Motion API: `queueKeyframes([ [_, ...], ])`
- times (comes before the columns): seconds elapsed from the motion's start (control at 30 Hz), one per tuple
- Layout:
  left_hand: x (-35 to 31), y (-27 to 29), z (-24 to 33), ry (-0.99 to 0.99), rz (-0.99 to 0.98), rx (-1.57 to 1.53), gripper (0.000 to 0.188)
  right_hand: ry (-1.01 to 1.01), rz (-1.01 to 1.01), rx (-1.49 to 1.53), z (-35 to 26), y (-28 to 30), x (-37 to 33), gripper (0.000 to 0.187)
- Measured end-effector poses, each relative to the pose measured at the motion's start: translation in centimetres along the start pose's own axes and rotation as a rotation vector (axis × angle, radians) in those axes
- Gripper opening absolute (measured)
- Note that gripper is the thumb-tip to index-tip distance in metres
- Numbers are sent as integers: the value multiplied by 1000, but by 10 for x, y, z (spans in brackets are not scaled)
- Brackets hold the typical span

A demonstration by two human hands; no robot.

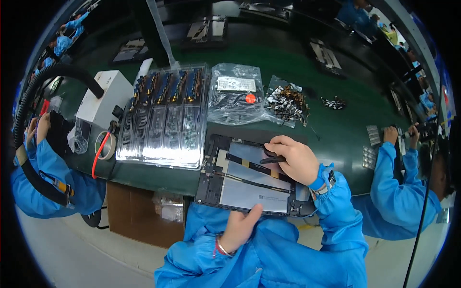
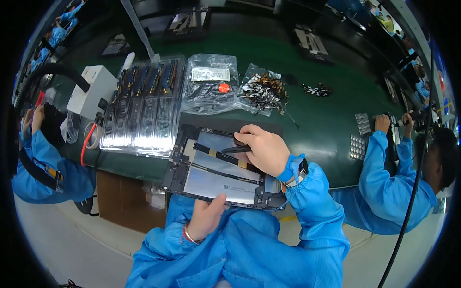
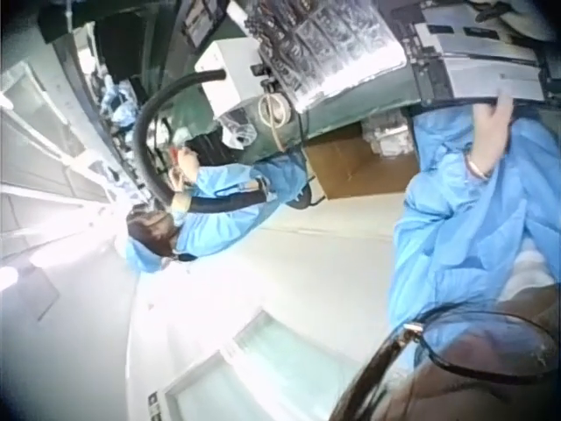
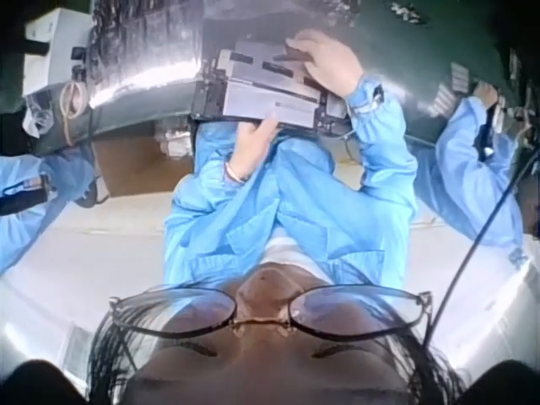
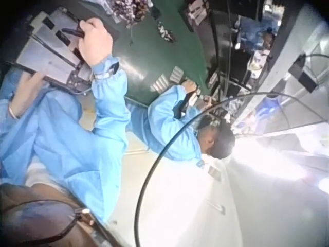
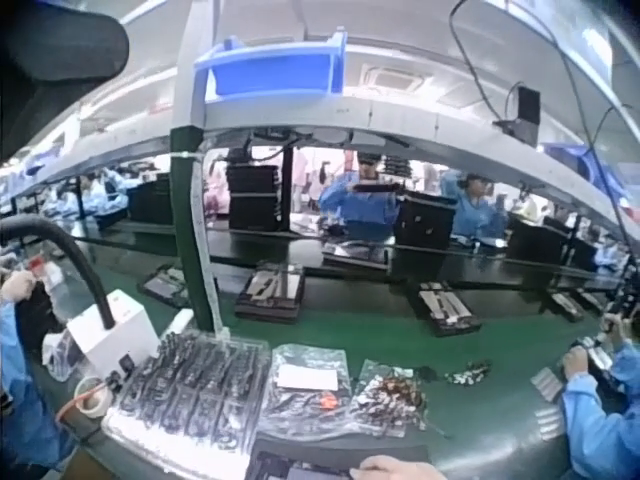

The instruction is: The person assembles internal components and a battery into the housing of a tablet-sized electronic device, then connects a ribbon cable to the internal components using tweezers and a precision pick.

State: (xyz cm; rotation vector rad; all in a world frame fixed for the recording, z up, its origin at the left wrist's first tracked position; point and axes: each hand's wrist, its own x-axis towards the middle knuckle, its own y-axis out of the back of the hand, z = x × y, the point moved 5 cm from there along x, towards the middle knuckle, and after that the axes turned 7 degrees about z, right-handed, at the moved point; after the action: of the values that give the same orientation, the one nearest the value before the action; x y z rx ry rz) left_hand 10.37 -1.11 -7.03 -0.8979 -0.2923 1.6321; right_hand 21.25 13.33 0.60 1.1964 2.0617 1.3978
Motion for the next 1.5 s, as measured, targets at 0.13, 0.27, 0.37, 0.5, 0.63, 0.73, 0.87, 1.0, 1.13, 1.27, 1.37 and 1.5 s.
queueKeyframes([
  [0.13,-13,-47,32,-498,-186,544,40,-5,378,455,-3,45,-11,39],
  [0.27,-22,-125,90,-1165,-312,995,62,-156,724,942,49,47,-42,37],
  [0.37,-27,-131,73,-1357,-159,1365,43,-86,789,750,31,74,-13,38],
  [0.5,-28,-131,58,-1408,-135,1462,38,-40,839,525,-4,67,-15,40],
  [0.63,-27,-119,67,-1378,-116,1468,38,45,830,345,-33,65,-64,41],
  [0.73,-19,-111,71,-1234,-322,1118,43,115,803,251,-28,74,-81,42],
  [0.87,-4,-75,40,-316,-177,267,13,-116,390,216,-20,92,-5,45],
  [1.0,14,-33,7,-168,-46,-36,23,-129,46,-55,-5,24,16,42],
  [1.13,20,-2,1,47,11,-223,28,-181,-48,-112,-6,-9,16,39],
  [1.27,2,16,13,537,-340,238,33,-129,51,-147,6,-14,-1,47],
  [1.37,-4,35,70,-342,-258,1271,40,-40,385,-75,8,22,-20,57],
  [1.5,0,42,117,-789,292,1696,40,-592,305,-74,51,16,-84,44],
])
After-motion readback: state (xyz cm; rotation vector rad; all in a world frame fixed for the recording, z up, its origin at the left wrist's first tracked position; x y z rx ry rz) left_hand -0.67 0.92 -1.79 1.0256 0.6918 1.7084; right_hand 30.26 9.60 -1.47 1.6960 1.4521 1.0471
